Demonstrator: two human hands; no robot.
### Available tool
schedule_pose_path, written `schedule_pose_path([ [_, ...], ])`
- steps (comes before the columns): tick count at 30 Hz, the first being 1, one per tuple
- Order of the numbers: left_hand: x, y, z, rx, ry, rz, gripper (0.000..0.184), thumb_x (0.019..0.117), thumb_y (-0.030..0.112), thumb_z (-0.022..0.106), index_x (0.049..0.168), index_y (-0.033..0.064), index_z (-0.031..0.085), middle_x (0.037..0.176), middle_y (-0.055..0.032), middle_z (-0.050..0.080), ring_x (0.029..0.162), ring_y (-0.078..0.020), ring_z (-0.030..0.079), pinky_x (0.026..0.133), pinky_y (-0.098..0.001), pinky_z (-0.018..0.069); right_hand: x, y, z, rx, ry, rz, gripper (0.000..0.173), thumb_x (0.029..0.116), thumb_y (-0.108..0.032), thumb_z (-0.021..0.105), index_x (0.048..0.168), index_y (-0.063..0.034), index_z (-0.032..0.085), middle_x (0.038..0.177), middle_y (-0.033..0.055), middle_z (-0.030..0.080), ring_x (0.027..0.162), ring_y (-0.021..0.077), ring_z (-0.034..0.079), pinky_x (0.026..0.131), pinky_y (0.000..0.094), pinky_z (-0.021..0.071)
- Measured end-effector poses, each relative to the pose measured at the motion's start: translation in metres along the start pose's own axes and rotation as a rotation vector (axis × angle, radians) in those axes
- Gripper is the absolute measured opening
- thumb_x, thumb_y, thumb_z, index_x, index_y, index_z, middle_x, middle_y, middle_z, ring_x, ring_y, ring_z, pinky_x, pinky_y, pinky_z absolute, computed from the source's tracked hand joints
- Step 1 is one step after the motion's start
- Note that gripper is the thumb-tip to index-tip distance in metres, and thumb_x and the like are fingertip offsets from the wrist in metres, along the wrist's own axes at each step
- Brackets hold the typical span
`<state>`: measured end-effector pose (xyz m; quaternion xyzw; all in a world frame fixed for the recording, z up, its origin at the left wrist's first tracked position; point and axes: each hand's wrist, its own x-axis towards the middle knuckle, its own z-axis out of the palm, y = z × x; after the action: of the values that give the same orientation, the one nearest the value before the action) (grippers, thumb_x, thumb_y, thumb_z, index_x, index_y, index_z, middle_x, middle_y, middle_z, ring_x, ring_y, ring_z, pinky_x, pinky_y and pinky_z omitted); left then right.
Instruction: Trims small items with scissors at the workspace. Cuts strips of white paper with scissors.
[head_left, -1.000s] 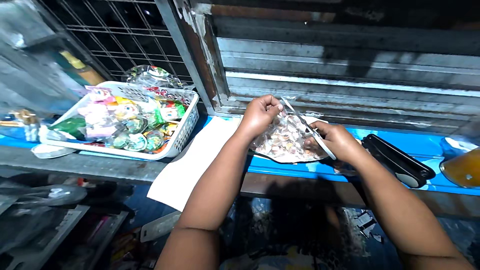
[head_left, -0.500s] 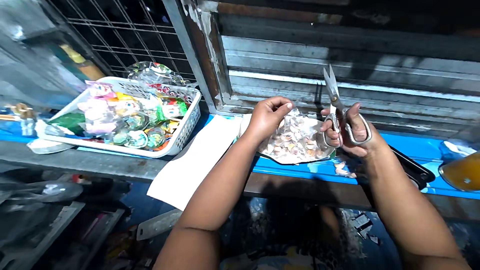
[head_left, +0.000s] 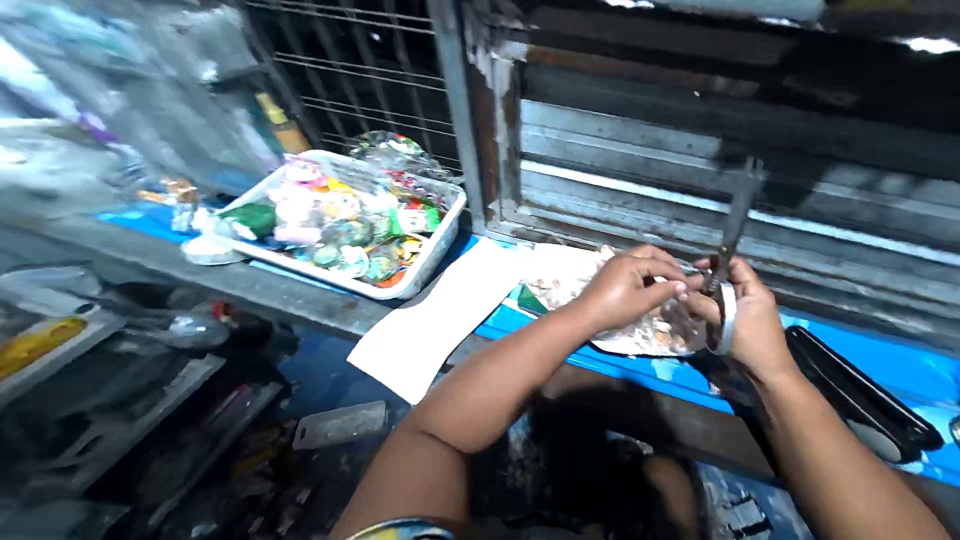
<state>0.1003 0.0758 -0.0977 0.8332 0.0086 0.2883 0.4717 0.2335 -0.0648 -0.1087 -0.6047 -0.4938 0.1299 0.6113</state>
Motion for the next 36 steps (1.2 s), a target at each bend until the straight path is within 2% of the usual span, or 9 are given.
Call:
schedule_pose_path([
  [2,0.002,0.001,-0.004,-0.009,-0.080,-0.010,0.025,0.0984,0.010,0.064,0.119,-0.0017,0.071,0.119,-0.0160,0.068,0.100,-0.0149,0.067,0.088,-0.0292,0.0548,0.002,0.001,-0.003,-0.043,0.006,-0.046,0.043,0.0842,-0.004,0.072,0.123,-0.0031,0.052,0.092,-0.0088,0.070,0.079,-0.0001,0.067,0.071,0.0186,0.0579],
  [4,0.002,0.006,-0.010,0.022,-0.180,-0.037,0.041,0.0984,0.009,0.065,0.138,-0.0012,0.060,0.119,-0.0198,0.068,0.102,-0.0209,0.066,0.093,-0.0352,0.0526,0.005,0.000,-0.007,-0.056,0.026,-0.091,0.045,0.0836,-0.004,0.071,0.123,-0.0032,0.050,0.091,-0.0092,0.070,0.076,0.0007,0.067,0.068,0.0196,0.0580],
  [6,0.002,0.008,-0.013,0.062,-0.221,-0.034,0.047,0.0981,0.007,0.065,0.143,-0.0004,0.055,0.115,-0.0229,0.069,0.102,-0.0282,0.067,0.096,-0.0429,0.0526,0.007,0.001,-0.010,-0.057,0.065,-0.130,0.045,0.0840,-0.003,0.070,0.123,-0.0037,0.048,0.091,-0.0100,0.069,0.074,0.0008,0.067,0.067,0.0196,0.0582],
  [10,0.002,0.004,-0.016,0.137,-0.185,0.045,0.042,0.0984,0.005,0.061,0.140,0.0008,0.059,0.102,-0.0203,0.069,0.092,-0.0298,0.066,0.090,-0.0460,0.0525,0.011,0.005,-0.013,-0.097,0.165,-0.199,0.045,0.0843,-0.003,0.070,0.122,-0.0043,0.046,0.093,-0.0114,0.068,0.079,-0.0008,0.068,0.071,0.0190,0.0594],
  [13,0.002,0.005,-0.017,0.174,-0.191,0.068,0.042,0.0981,0.000,0.058,0.140,0.0009,0.059,0.103,-0.0214,0.070,0.094,-0.0325,0.068,0.091,-0.0476,0.0528,0.013,0.011,-0.012,-0.141,0.210,-0.237,0.046,0.0848,0.000,0.070,0.123,-0.0037,0.045,0.098,-0.0117,0.064,0.083,-0.0019,0.067,0.076,0.0186,0.0597],
  [17,0.001,0.005,-0.015,0.157,-0.180,0.105,0.049,0.0952,-0.006,0.058,0.143,0.0028,0.057,0.132,-0.0225,0.063,0.120,-0.0335,0.063,0.105,-0.0444,0.0488,0.013,0.027,-0.015,-0.165,0.159,-0.382,0.040,0.0872,0.005,0.068,0.122,-0.0028,0.051,0.104,-0.0132,0.068,0.093,-0.0004,0.069,0.087,0.0225,0.0600],
  [20,0.000,0.007,-0.019,0.138,-0.156,0.128,0.051,0.0897,-0.011,0.061,0.139,0.0034,0.060,0.136,-0.0222,0.060,0.125,-0.0331,0.059,0.105,-0.0438,0.0482,0.012,0.023,-0.011,-0.183,0.176,-0.398,0.032,0.0909,0.006,0.065,0.120,0.0033,0.051,0.102,-0.0098,0.068,0.091,0.0005,0.069,0.086,0.0226,0.0603],
  [26,0.005,0.002,-0.019,0.273,-0.309,0.200,0.030,0.0902,-0.013,0.057,0.113,-0.0022,0.073,0.113,-0.0190,0.069,0.111,-0.0303,0.064,0.097,-0.0415,0.0497,0.017,0.022,-0.015,-0.186,0.226,-0.396,0.029,0.0911,0.013,0.056,0.118,0.0111,0.047,0.095,-0.0002,0.067,0.087,0.0068,0.070,0.083,0.0263,0.0610],
  [36,0.005,0.005,-0.022,0.367,-0.388,0.138,0.041,0.0912,-0.011,0.057,0.127,0.0028,0.070,0.127,-0.0189,0.066,0.121,-0.0312,0.061,0.104,-0.0432,0.0472,0.017,0.029,-0.022,-0.181,0.301,-0.386,0.036,0.0884,0.016,0.058,0.122,0.0136,0.046,0.100,0.0035,0.067,0.088,0.0077,0.071,0.084,0.0250,0.0612],
])
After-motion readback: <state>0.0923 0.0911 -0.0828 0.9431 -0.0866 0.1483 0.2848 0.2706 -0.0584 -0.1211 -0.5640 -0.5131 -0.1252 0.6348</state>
